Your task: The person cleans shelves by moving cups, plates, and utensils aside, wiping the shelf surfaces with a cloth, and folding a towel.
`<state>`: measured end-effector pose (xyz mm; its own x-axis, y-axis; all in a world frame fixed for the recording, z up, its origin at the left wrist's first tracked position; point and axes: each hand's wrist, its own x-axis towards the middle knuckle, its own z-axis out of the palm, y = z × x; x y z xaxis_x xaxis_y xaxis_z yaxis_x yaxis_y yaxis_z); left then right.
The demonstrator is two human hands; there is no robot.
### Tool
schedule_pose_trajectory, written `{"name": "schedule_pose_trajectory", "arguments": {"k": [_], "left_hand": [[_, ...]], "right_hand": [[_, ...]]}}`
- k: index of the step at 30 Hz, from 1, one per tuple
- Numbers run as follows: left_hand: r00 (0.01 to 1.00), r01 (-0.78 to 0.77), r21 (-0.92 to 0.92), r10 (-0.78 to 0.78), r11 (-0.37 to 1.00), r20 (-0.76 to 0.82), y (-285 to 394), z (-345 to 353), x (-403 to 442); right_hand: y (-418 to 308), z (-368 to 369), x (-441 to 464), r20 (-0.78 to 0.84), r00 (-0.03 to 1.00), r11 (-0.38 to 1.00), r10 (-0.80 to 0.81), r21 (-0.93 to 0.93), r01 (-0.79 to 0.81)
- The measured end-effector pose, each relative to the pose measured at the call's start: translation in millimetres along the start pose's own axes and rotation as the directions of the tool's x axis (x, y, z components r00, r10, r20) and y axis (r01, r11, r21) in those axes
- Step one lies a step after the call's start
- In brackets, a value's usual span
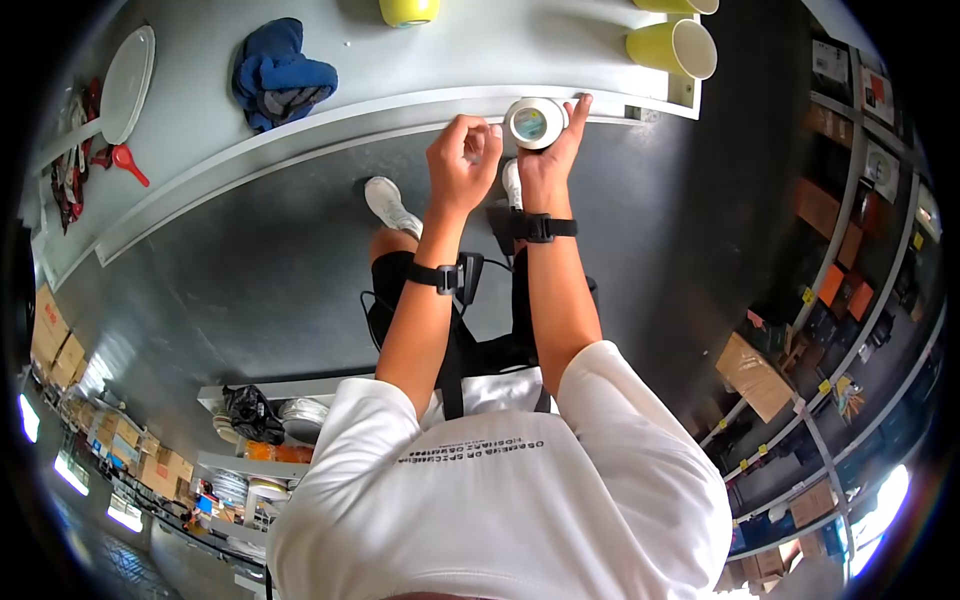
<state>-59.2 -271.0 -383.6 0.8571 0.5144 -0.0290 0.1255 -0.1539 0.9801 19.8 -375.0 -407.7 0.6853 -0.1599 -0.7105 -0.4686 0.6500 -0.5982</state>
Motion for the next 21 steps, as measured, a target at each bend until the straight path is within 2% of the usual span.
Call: {"name": "schedule_pose_trajectory", "arguments": {"k": [2,4,6,8,9,10,12,13,16,17,18,20,21], "left_hand": [[0.974,0.208,-0.044,-0.203,0.977,0.104,-13,-6,-4],[0.931,0.363,-0.305,-0.333,0.881,0.147,-71,10,-9],[0.951,0.244,-0.090,-0.220,0.966,0.215,-68,11,1],[0.926,0.270,-0.149,-0.214,0.951,0.312,-73,12,14],[0.801,0.556,-0.236,-0.439,0.797,0.406,-77,11,24],[0.721,0.667,-0.336,-0.460,0.665,0.518,-66,2,35],[0.653,0.709,-0.205,-0.519,0.674,0.551,-69,4,46],[0.664,0.715,-0.229,-0.540,0.660,0.517,-77,13,47],[0.647,0.679,-0.161,-0.480,0.717,0.592,-86,27,55],[0.599,0.719,-0.146,-0.500,0.679,0.625,-92,30,58],[0.563,0.763,-0.170,-0.511,0.624,0.649,-98,36,61],[0.598,0.780,-0.278,-0.539,0.560,0.593,-103,38,59],[0.618,0.767,-0.281,-0.544,0.577,0.568,-105,41,55]], "right_hand": [[2,1,-7,0.032,0.999,0.999,0.010,-0.032,-0.009],[4,-3,-6,-0.034,0.999,0.999,0.003,0.033,-0.001],[5,-14,-1,0.126,0.991,0.997,0.032,0.068,-0.041],[7,-22,5,0.182,0.979,0.981,0.087,0.158,-0.116],[12,-29,11,0.170,0.982,0.979,0.077,0.173,-0.107],[15,-32,12,0.155,0.986,0.978,0.063,0.189,-0.092],[23,-33,8,0.146,0.989,0.994,-0.019,0.111,0.002],[25,-37,7,0.165,0.986,0.994,-0.007,0.108,-0.011],[33,-47,4,0.183,0.983,0.988,-0.007,0.153,-0.021],[35,-52,7,0.209,0.978,0.988,-0.012,0.152,-0.020],[36,-62,7,0.233,0.972,0.988,-0.005,0.153,-0.031],[31,-67,-3,0.292,0.955,0.990,0.057,0.106,-0.091],[44,-78,3,0.315,0.949,0.999,0.030,-0.024,-0.024]]}}
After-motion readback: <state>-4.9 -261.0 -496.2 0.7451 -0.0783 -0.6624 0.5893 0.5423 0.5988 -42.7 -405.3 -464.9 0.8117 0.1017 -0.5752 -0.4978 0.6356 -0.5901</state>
